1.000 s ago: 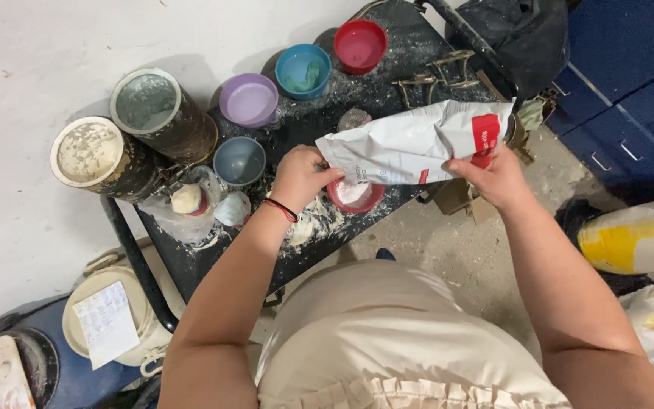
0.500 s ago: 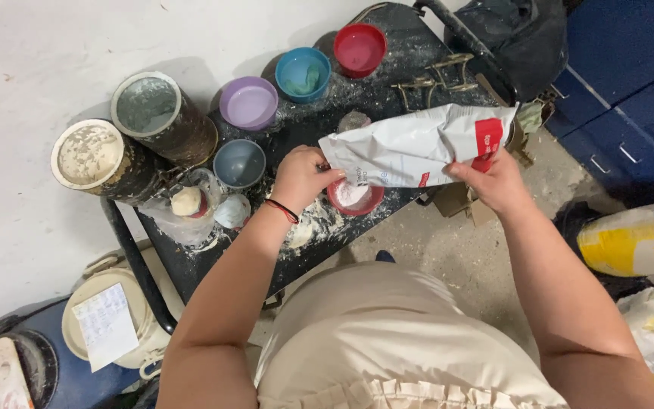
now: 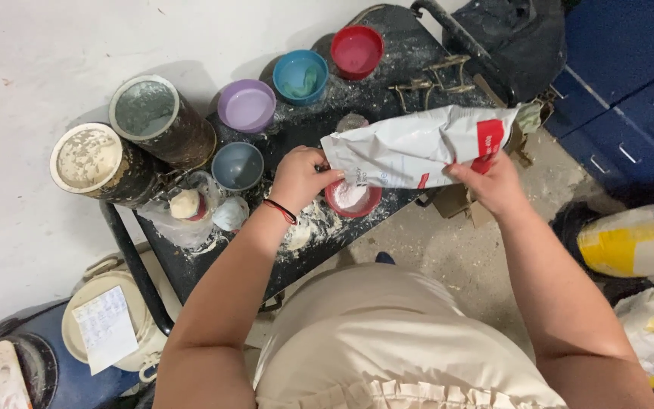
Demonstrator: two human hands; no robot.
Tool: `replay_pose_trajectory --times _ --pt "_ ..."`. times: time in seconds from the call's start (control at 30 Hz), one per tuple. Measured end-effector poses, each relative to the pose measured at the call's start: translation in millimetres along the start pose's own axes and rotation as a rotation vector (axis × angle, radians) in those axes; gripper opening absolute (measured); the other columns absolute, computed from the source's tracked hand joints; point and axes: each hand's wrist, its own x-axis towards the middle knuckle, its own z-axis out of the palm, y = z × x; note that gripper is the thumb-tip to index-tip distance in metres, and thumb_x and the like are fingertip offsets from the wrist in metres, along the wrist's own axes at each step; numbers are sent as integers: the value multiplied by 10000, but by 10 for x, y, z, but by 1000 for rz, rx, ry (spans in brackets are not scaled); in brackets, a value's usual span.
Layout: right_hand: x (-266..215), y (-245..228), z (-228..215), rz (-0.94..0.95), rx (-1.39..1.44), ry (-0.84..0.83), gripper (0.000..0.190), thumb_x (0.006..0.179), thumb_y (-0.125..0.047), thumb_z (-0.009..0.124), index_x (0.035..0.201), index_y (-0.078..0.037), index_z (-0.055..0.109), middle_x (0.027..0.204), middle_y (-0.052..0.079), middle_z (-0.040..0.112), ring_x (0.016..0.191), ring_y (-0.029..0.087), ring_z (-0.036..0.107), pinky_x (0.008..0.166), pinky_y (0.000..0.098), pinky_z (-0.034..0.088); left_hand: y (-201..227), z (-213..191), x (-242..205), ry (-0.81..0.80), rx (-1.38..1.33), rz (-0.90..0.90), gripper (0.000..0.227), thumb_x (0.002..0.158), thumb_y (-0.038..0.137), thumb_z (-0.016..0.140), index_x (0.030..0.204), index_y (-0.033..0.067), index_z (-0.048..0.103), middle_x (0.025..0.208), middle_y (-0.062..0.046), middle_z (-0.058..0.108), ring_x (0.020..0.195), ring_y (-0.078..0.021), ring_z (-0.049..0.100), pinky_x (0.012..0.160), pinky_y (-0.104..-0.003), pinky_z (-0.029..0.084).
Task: The person pours white powder from a bag into a red bowl and mixes it with a green spatula. They then add a green substance to the mixture and continue stirring. The person also handles a purple bowl and a pinkish object during the process.
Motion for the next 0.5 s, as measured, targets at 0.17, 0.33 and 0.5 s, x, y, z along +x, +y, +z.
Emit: replay_pose_trajectory --times 0.17,0.33,0.5 --pt "-33 116 11 6 11 12 506 831 -58 876 1262 -9 616 1131 115 689 1060 212 639 956 441 547 -97 8 33 11 28 5 366 774 423 893 831 85 767 823 -65 706 929 -273 695 804 -335 545" --pt "-97 343 -9 32 29 17 497 835 -59 875 1262 -6 627 1118 115 699 1047 207 648 941 442 554 -43 1 9 -15 56 -10 334 777 404 883 826 93 773 806 -60 716 925 -278 695 809 -337 547" --pt "-60 176 -9 27 20 28 523 836 -40 856 1304 -12 624 1177 118 683 1098 222 617 1009 461 521 -137 34 70 -9 10 -11 352 783 394 895 855 70 780 864 -83 736 959 -299 698 821 -347 547"
